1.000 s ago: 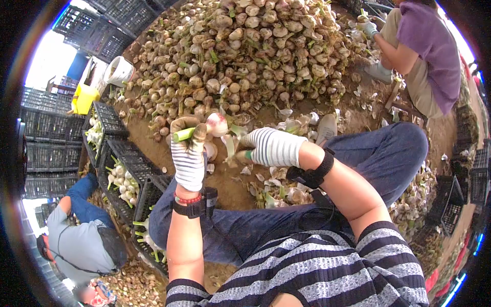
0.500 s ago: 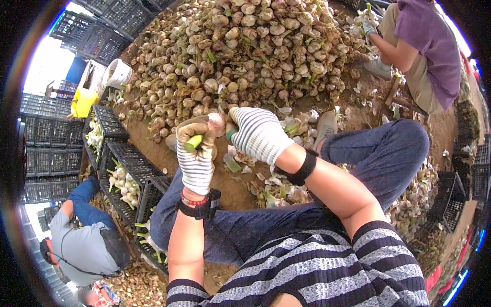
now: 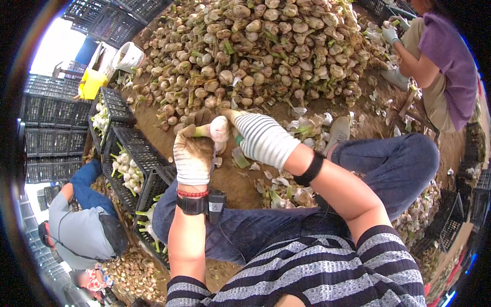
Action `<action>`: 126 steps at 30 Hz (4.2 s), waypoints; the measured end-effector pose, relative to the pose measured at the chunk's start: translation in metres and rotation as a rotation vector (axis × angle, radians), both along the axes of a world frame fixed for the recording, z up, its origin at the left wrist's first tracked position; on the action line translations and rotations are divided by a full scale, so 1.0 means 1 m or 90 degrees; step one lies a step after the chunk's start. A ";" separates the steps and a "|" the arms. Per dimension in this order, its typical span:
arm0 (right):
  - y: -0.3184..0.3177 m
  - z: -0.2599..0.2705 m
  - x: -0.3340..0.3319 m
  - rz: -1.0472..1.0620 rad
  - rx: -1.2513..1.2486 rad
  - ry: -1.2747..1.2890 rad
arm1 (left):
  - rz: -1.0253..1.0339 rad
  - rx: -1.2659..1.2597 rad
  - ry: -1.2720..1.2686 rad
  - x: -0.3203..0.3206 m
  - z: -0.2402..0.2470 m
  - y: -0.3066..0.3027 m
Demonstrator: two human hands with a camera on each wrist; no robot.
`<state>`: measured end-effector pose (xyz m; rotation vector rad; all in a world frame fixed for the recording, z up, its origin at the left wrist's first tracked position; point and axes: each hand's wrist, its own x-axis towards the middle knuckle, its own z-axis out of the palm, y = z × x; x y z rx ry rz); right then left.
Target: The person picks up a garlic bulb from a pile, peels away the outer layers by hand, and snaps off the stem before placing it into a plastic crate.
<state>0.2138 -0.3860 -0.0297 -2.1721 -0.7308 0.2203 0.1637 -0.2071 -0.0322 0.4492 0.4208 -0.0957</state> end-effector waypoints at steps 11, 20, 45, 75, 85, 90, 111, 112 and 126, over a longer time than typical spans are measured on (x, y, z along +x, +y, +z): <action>0.017 -0.088 0.027 0.207 -0.123 0.265 | 0.590 -0.124 -0.109 -0.045 0.046 0.180; 0.073 -0.157 0.178 0.113 -0.546 -0.228 | 0.191 0.057 0.130 0.013 0.040 0.045; 0.077 -0.192 0.167 0.027 -0.424 0.051 | 0.106 0.172 0.152 0.025 -0.014 0.019; -0.021 0.004 0.003 -0.125 0.378 0.276 | 0.115 1.139 -0.465 0.002 -0.001 -0.048; -0.035 0.030 0.003 -0.111 0.401 0.477 | -0.024 0.810 -0.326 0.002 -0.003 -0.049; -0.029 0.025 0.010 -0.159 0.160 0.316 | -0.066 0.401 -0.197 0.002 -0.001 -0.053; -0.027 -0.006 0.001 -0.197 0.291 0.300 | -0.024 0.485 0.013 0.015 -0.022 -0.051; -0.027 -0.004 0.004 -0.216 0.219 0.293 | 0.083 0.629 -0.106 0.018 -0.038 -0.043; -0.028 0.013 -0.020 -0.232 0.289 0.323 | 0.136 1.342 -0.336 0.000 -0.026 -0.067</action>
